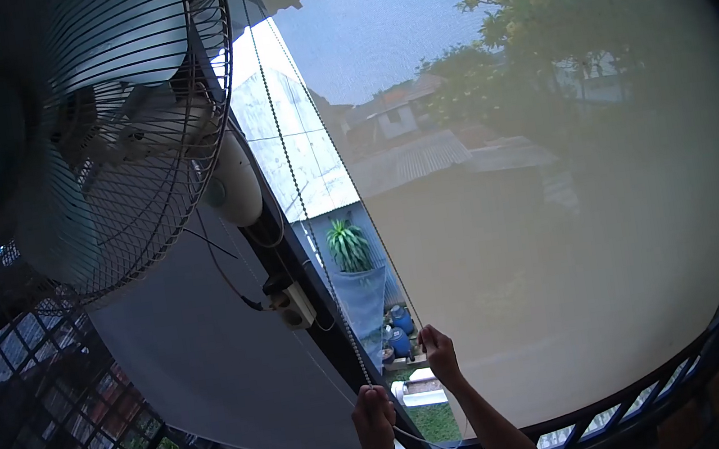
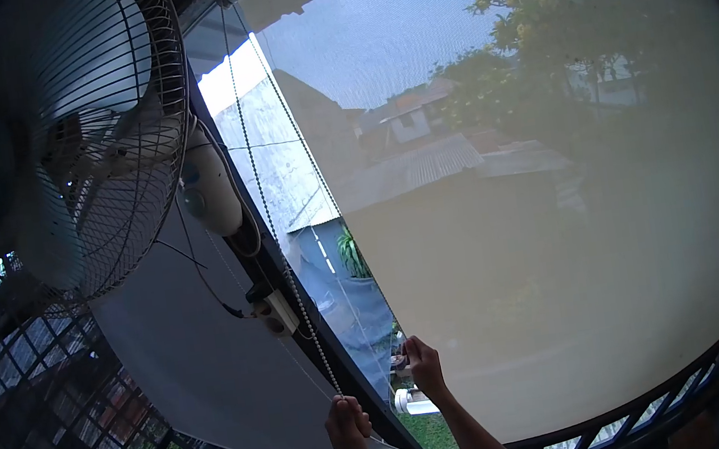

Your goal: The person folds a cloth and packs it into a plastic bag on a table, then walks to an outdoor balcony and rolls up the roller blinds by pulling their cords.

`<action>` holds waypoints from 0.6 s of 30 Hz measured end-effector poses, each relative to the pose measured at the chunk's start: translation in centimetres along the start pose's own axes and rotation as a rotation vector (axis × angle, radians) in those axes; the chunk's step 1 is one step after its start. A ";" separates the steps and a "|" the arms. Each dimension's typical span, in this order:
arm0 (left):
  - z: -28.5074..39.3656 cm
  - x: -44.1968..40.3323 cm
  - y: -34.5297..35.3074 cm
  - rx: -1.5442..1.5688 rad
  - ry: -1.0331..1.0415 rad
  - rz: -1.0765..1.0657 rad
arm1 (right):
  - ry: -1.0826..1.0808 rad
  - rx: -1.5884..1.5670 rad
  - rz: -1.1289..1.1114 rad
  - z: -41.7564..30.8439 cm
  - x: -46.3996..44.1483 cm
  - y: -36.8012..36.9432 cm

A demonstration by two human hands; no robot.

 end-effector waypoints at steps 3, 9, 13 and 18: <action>-0.3 0.3 -0.9 0.010 0.022 0.024 | 0.069 -0.040 -0.078 1.0 -1.2 1.0; -0.6 -0.5 -1.6 -0.030 0.068 0.066 | 0.116 -0.256 -0.206 1.7 -3.4 3.3; -0.7 -0.8 -0.3 -0.064 0.079 0.042 | 0.119 -0.190 -0.220 1.9 -4.5 3.0; -0.9 -1.5 0.2 -0.072 0.012 -0.021 | -0.085 0.164 -0.220 -2.4 -4.9 1.8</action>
Point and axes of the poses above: each hand's wrist, its own x-axis away from the middle knuckle, its own y-axis out of the palm, z = x × y, the point moved 10 cm from there along -x, towards the middle knuckle, and after that the axes turned 2 degrees about -x, right-handed, at the moved point
